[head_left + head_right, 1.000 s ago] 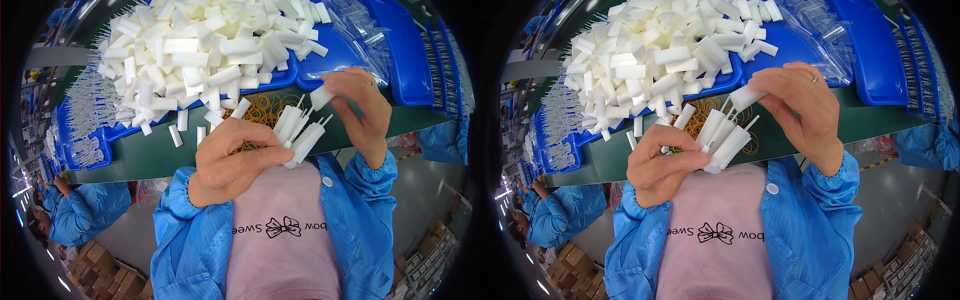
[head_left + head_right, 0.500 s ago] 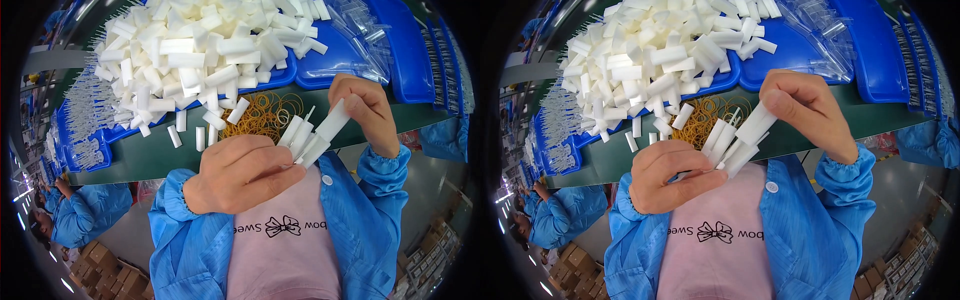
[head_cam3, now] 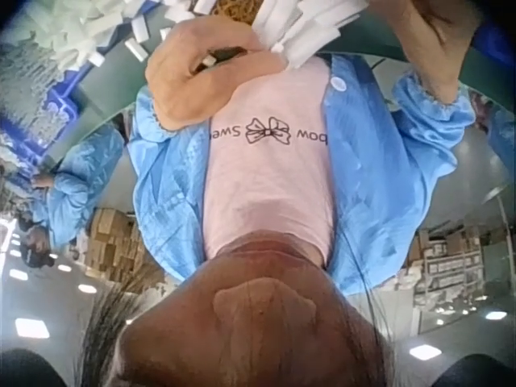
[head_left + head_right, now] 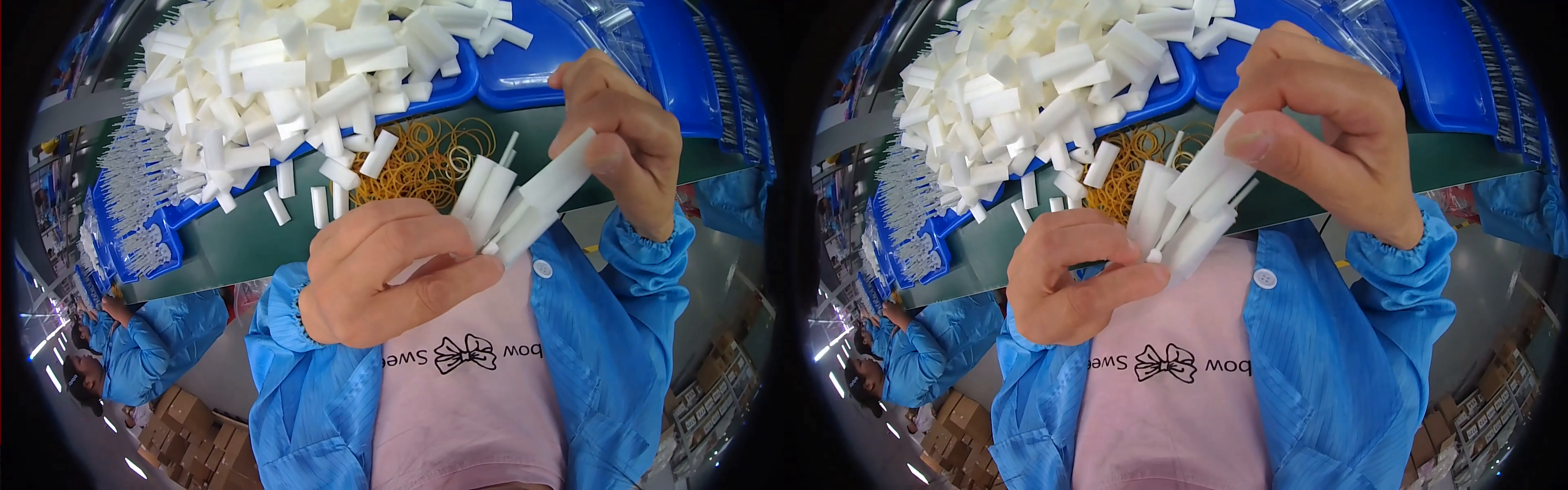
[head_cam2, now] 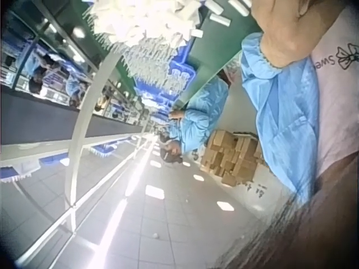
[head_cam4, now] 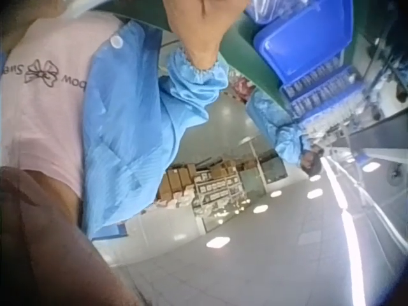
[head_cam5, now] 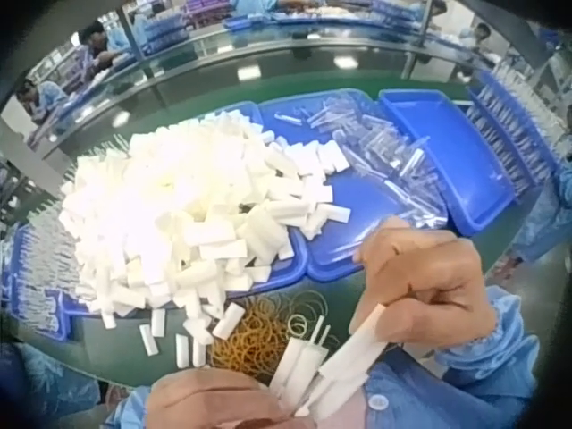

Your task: The person assembles small white plastic pieces into a clear plastic holder by hand, then secures them with a rubber band.

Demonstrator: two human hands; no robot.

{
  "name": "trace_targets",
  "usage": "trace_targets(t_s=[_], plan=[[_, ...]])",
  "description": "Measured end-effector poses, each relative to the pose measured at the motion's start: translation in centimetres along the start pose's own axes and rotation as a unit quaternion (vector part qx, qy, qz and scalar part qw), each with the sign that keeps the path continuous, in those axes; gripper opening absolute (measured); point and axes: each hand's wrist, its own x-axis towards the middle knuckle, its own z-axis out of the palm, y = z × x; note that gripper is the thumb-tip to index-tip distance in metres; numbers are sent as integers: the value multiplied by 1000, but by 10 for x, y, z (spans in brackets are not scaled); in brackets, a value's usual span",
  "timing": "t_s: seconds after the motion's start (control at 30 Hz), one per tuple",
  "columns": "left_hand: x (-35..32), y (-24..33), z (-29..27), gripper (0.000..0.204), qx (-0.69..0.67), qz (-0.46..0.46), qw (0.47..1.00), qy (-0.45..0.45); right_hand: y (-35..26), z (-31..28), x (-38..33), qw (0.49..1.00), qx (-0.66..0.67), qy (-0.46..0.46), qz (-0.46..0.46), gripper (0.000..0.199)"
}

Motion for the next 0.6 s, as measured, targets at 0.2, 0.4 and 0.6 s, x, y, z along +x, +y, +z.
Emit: trace_targets(t_s=[0.2, 0.4, 0.6], plan=[[1, 2, 5, 29, -36, -22, 999, 5, 0, -3, 0, 995, -81, -13, -49, 30], [4, 5, 7, 30, -19, 25, 999, 5, -19, 4, 9, 952, 141, -124, 243, 31], [6, 3, 8, 33, 6, 14, 999, 34, -28, -3, 6, 995, 1, -85, 58, 36]])
